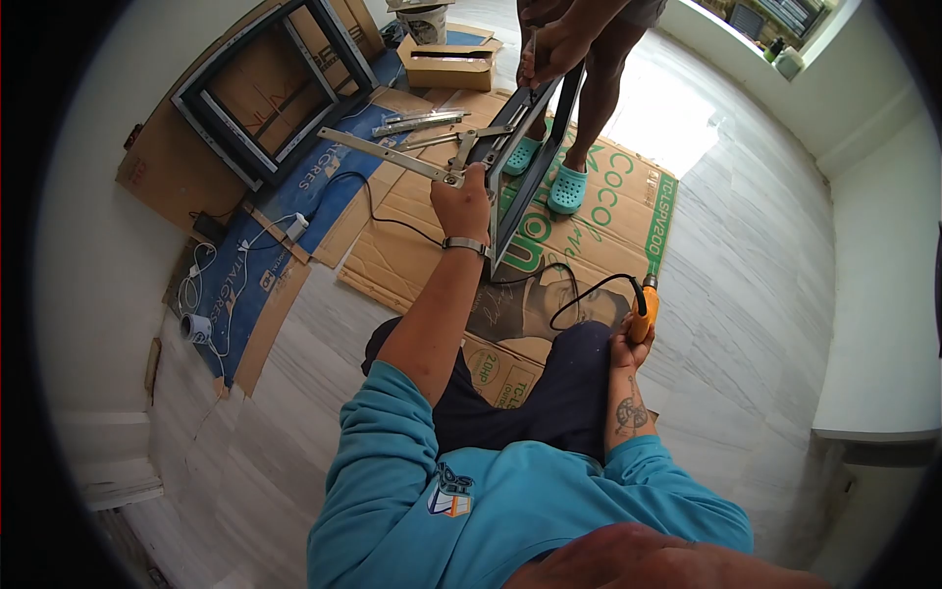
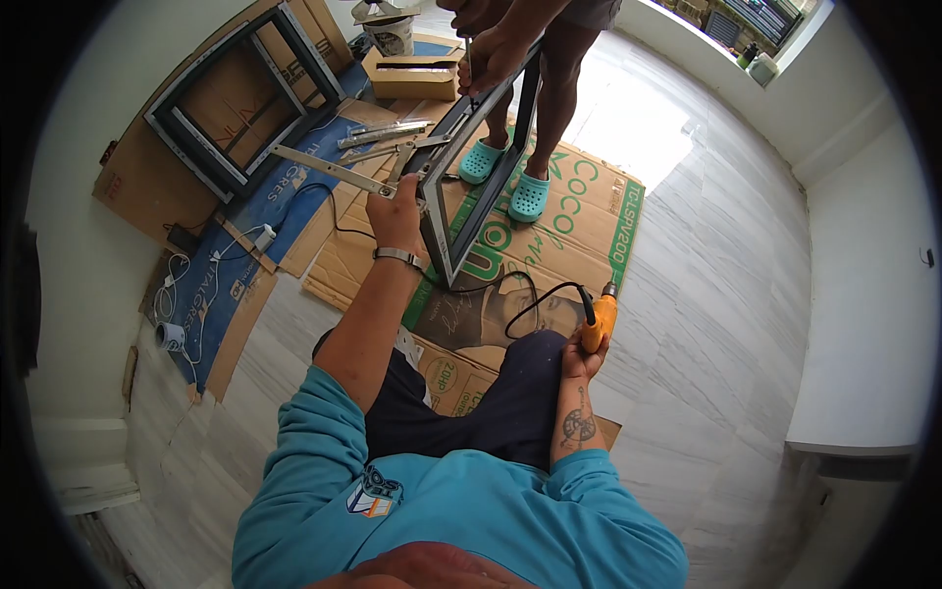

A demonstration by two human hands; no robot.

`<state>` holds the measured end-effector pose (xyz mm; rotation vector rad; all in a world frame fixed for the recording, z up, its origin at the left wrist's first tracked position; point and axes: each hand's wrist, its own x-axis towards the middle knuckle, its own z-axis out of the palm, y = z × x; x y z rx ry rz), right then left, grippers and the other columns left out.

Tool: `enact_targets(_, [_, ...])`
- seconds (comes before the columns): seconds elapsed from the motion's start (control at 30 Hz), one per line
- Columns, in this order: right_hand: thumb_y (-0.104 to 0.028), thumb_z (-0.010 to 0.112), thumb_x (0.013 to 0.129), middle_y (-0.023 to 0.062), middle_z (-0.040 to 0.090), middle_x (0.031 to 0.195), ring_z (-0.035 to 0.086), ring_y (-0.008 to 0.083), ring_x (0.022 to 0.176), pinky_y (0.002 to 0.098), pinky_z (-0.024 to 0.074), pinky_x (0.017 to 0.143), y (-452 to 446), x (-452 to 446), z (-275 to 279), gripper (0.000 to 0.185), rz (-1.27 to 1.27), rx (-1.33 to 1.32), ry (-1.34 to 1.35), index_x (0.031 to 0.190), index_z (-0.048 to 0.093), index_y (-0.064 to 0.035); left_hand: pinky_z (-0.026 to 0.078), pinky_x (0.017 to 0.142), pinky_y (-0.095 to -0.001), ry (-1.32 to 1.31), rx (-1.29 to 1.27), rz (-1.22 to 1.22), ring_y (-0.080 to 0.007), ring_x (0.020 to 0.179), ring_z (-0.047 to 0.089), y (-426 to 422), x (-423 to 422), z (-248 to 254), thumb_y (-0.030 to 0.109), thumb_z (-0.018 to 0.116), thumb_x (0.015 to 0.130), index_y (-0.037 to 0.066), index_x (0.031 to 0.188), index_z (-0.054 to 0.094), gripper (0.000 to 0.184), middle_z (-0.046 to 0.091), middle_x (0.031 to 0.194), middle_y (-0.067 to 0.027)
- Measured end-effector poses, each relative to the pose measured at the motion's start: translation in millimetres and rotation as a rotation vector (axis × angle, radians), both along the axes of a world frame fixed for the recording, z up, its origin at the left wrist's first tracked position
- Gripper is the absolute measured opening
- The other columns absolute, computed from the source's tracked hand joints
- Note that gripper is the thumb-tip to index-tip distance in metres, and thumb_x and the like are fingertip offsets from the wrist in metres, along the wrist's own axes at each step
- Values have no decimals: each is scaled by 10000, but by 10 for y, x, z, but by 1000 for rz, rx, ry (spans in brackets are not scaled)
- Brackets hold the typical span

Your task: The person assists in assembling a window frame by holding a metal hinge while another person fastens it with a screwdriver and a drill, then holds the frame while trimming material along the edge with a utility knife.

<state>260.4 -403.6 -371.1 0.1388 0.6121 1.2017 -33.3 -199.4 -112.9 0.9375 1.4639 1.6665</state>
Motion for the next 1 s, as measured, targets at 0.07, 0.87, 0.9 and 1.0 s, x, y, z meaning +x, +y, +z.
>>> enact_targets(0.07, [-126,719,795,165,611,1085,611,307,1011,404,539,894,3,-1,11,434,6,1,7,1160,543,27,475,667,-380,28,6,14,-238,704,572,77,-39,-76,279,696,800,-111,842,526,427,591,811,-185])
enact_targets(0.87, [-115,707,766,184,598,1069,609,291,1001,370,540,902,108,-12,126,492,60,34,212,1183,519,66,448,538,-337,156,-8,62,-171,629,524,-6,95,-43,296,718,803,-107,818,478,469,546,710,-136])
enact_targets(0.9, [-114,707,765,185,596,1073,608,289,1002,367,539,903,105,-16,133,500,49,32,251,1189,516,68,451,558,-341,164,4,81,-176,636,522,-4,106,-46,298,718,802,-111,819,480,473,545,710,-135])
enact_targets(1.0, [-111,707,762,184,592,1085,607,285,1004,366,539,902,92,-11,160,508,58,48,281,1196,513,69,455,594,-348,199,-6,108,-184,654,518,-12,122,-40,304,718,801,-119,826,483,484,545,712,-134])
